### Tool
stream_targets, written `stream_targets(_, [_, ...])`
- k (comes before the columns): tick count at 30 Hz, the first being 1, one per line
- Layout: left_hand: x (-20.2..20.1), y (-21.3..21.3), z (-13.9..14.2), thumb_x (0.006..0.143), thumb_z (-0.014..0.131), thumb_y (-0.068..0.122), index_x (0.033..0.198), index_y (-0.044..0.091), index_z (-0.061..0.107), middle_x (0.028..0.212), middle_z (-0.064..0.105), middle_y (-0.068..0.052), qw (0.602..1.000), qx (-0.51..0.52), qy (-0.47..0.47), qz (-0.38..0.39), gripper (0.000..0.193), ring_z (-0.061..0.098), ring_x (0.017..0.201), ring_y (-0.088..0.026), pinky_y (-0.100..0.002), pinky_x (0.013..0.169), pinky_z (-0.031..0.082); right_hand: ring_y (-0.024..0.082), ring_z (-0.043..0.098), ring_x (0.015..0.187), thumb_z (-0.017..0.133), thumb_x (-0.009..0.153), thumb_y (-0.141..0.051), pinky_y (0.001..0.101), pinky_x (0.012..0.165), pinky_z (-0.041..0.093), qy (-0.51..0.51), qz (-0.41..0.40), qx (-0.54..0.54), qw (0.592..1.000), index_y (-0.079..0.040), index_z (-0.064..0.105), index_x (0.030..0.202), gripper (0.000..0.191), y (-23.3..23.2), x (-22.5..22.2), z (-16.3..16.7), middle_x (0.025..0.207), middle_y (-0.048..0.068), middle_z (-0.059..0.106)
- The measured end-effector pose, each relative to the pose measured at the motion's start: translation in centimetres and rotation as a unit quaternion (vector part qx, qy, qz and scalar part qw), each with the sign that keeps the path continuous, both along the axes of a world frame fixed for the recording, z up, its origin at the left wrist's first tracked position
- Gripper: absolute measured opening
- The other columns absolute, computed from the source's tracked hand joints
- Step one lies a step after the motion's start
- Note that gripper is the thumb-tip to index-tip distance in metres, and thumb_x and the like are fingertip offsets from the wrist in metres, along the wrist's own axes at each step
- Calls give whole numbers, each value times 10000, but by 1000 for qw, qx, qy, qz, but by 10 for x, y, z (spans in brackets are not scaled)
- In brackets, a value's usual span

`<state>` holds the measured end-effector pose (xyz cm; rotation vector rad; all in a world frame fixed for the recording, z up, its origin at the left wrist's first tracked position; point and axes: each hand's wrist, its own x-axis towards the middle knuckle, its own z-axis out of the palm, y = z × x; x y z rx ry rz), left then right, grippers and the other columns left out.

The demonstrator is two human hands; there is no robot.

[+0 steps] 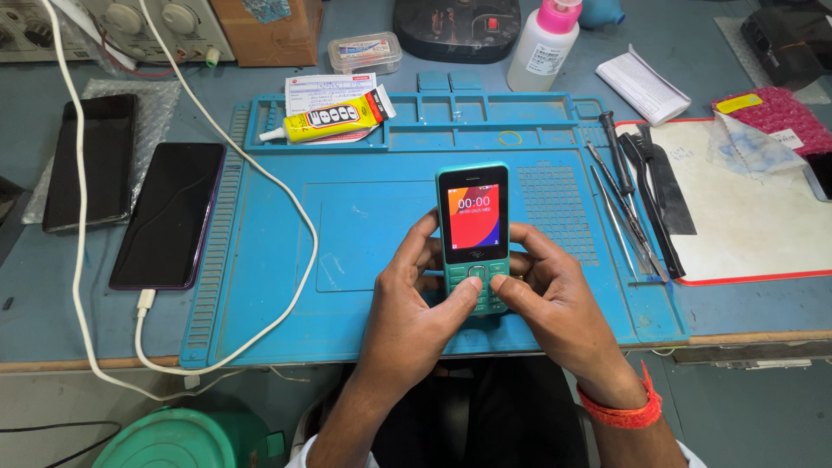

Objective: The person presses buttons on a teal feature phone, wraps it in bubble wrap, then picks up a smartphone, removes its back cover and battery, and uses a screwdriver to unscrew and pry components from the phone body on a blue repair mat.

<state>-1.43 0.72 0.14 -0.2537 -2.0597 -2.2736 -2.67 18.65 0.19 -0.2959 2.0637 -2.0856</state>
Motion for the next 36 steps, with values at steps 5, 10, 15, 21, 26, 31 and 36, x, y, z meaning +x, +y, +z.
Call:
stream_targets(5, [2,-4,-2,876,691,30,1544,-21,432,1142,730,-141,999,48,3,-23,718,696,1024,-154,-319,886,581,97,687,1013,614,936,-25,241,852,567,-8,18,-70,997,23,473,1436,522,-3,2,0,1153,111,729])
stream_targets(10, [0,-8,-3,897,630,6,1569,2,381,1206,717,-146,995,80,-26,-51,717,696,1090,-162,-317,923,585,146,706,987,601,958,-54,268,795,577,-14,-20,-47,999,22,434,1513,584,-1,2,4,1185,174,737])
stream_targets(15, [-5,-11,-3,909,581,-12,1575,-9,376,1206,709,-162,995,80,-33,-56,697,696,1091,-170,-314,933,582,183,721,1008,548,934,-18,320,809,622,-24,-10,-60,998,19,387,1537,626,-2,-4,5,1216,189,717])
stream_targets(21, [-13,-10,-2,899,573,-15,1580,-3,366,1201,704,-152,994,86,-28,-58,711,694,1088,-165,-322,936,585,186,715,1042,504,890,31,316,840,613,-17,5,-77,997,32,374,1548,671,4,-13,1,1253,199,706])
stream_targets(26, [-7,-9,-3,889,592,-15,1585,7,361,1189,709,-158,995,73,-27,-58,734,695,1079,-166,-320,938,585,134,679,976,579,1012,-68,247,754,541,-15,-12,-87,996,55,425,1556,578,5,-9,-4,1192,190,728])
stream_targets(31, [-4,-11,-2,883,593,-17,1579,8,368,1207,710,-157,995,76,-30,-58,732,698,1082,-165,-323,931,588,107,700,944,607,982,-138,222,713,556,-15,-21,-46,999,20,434,1510,578,2,-4,-4,1145,136,750])
stream_targets(36, [-11,-6,-1,885,590,-17,1576,5,368,1210,713,-161,995,73,-28,-58,726,705,1085,-169,-323,936,595,101,682,937,611,997,-130,214,710,537,4,-22,-38,999,24,462,1522,566,5,-10,0,1151,146,747])
